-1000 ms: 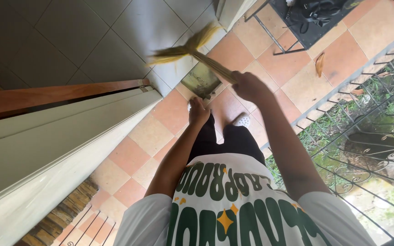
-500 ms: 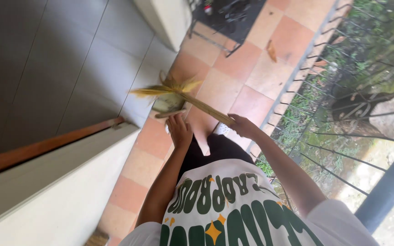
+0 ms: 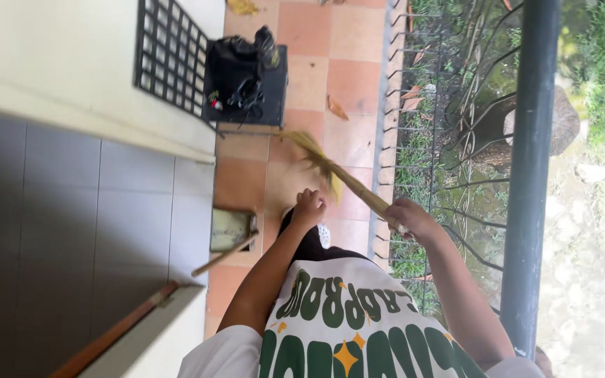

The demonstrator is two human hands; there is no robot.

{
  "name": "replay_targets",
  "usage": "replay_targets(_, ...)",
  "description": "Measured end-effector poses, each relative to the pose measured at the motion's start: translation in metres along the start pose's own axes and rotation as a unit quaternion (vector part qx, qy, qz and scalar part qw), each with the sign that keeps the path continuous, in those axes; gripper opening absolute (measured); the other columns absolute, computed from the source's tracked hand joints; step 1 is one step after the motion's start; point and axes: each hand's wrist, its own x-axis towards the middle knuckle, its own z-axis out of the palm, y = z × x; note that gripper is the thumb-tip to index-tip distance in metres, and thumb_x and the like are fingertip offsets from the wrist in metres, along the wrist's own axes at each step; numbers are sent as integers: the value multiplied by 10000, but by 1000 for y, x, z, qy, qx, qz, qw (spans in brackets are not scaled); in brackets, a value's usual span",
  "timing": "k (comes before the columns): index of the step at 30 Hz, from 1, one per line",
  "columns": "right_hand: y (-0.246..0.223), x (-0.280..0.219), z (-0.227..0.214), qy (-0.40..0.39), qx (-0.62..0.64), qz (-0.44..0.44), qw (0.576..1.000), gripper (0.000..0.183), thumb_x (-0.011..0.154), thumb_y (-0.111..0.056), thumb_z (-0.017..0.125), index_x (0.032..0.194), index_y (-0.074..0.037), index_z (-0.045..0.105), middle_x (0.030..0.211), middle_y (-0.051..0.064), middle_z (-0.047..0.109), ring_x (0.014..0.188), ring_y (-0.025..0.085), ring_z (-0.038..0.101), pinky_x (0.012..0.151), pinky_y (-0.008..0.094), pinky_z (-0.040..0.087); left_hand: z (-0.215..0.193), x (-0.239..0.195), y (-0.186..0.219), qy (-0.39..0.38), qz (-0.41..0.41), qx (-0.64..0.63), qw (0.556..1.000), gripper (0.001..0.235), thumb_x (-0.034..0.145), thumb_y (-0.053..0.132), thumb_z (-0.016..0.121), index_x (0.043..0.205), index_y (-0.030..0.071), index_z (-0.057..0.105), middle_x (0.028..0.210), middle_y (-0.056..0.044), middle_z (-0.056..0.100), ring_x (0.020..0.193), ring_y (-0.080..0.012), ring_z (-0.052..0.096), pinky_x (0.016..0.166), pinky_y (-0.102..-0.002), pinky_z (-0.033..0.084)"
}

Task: Sweeping dry leaves and debris on a tiled balcony into a dustpan.

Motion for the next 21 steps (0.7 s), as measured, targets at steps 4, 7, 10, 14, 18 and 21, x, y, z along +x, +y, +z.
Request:
replay_targets(4,-40,59,-1,34,42,-15,998,385,934,-216,641,1140,99,560,640,236,606,412,213,504,309,283,355,-37,84,65,-100,13,-135,986,191,935,301,590,974,116,623,970,-188,633,1008,-436,643,846,-538,567)
replay_targets(7,-102,106,0,56,100,-20,993,402,928,-235,640,1184,65,560,641,254,634,419,267,584,309,340,430,-62,163,116,-166,-95,-366,911,531,1035,543,586,1048,22,686,973,-247,721,919,-313,722,809,-343,604)
replay_targets(10,-184,134,4,33,156,-31,987,403,955,-272,600,1154,60,489,652,227,588,407,253,542,311,327,427,-103,240,153,-256,-191,-415,852,699,998,715,471,1148,38,565,1033,-196,730,784,-324,770,690,-464,631)
replay_targets(14,-273,185,7,35,177,-43,983,460,985,-350,569,1167,58,458,685,199,584,427,223,547,315,310,443,-140,355,146,-258,-242,-492,795,515,886,597,694,942,85,705,825,-80,699,670,-281,724,628,-439,642)
replay_targets(18,-351,232,6,43,189,-66,979,489,1005,-396,578,1138,59,463,702,195,588,447,229,564,330,310,453,-189,455,153,-288,-275,-511,762,379,845,450,772,858,77,707,741,-60,680,574,-214,689,507,-355,617)
replay_targets(21,-399,271,-1,49,212,-56,974,461,990,-379,585,1137,44,475,730,192,588,477,241,592,360,317,480,-148,539,118,-263,-261,-506,779,349,787,345,766,774,1,710,593,-93,621,439,-213,630,361,-347,548)
